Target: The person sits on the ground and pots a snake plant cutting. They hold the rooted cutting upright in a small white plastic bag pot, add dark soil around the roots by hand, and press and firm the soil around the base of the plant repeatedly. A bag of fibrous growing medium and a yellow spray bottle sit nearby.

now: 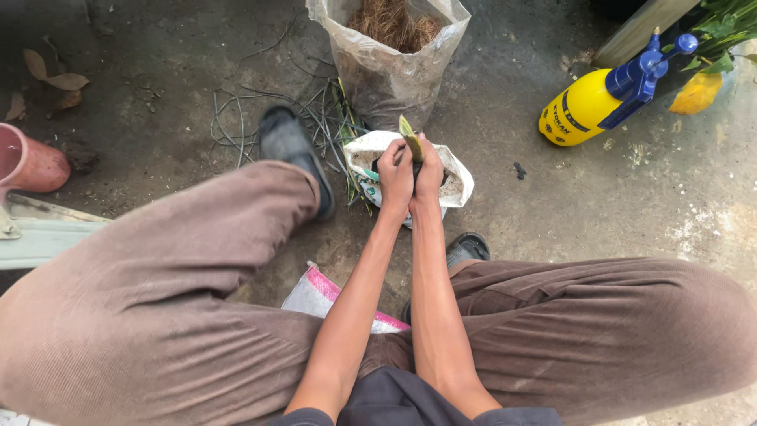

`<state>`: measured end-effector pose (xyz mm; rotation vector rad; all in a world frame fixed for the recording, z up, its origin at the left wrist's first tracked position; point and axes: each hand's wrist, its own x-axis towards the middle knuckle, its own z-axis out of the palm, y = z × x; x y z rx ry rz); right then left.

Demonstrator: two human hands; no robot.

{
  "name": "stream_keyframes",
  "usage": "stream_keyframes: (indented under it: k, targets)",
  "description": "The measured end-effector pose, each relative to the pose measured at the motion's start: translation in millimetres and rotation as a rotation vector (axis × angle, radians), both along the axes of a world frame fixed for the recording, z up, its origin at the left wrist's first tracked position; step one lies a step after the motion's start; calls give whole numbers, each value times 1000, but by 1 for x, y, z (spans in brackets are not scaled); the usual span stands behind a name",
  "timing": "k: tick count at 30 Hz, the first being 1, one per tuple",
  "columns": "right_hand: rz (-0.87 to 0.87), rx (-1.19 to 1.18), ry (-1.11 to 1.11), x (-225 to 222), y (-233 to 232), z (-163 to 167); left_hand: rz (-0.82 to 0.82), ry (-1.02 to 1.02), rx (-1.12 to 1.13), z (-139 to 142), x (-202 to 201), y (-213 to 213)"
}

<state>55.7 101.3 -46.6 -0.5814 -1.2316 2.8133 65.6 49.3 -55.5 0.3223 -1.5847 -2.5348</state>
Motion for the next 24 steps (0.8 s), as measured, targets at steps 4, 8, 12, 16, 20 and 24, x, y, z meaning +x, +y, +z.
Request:
stream_keyframes:
  k: [4, 8, 12, 16, 20, 24]
  targets:
    - [-20, -51, -41, -1, -4, 2, 15, -5, -80, 1, -1, -2]
    - [-18, -169, 34, -4, -2, 0, -37, -67, 13, 1, -2, -4]
    - [-21, -230, 113, -11, 0, -1, -141, 16, 104, 1, -24, -10]
    - [-94, -125, 85, -24, -6, -1, -245, 51, 49, 0, -51, -13]
    - [-199, 144, 223, -41, -15, -8, -223, 90, 65, -3, -63, -15]
    - [-222, 457, 239, -45, -22, -20, -235, 24, 46, -10, -62, -28]
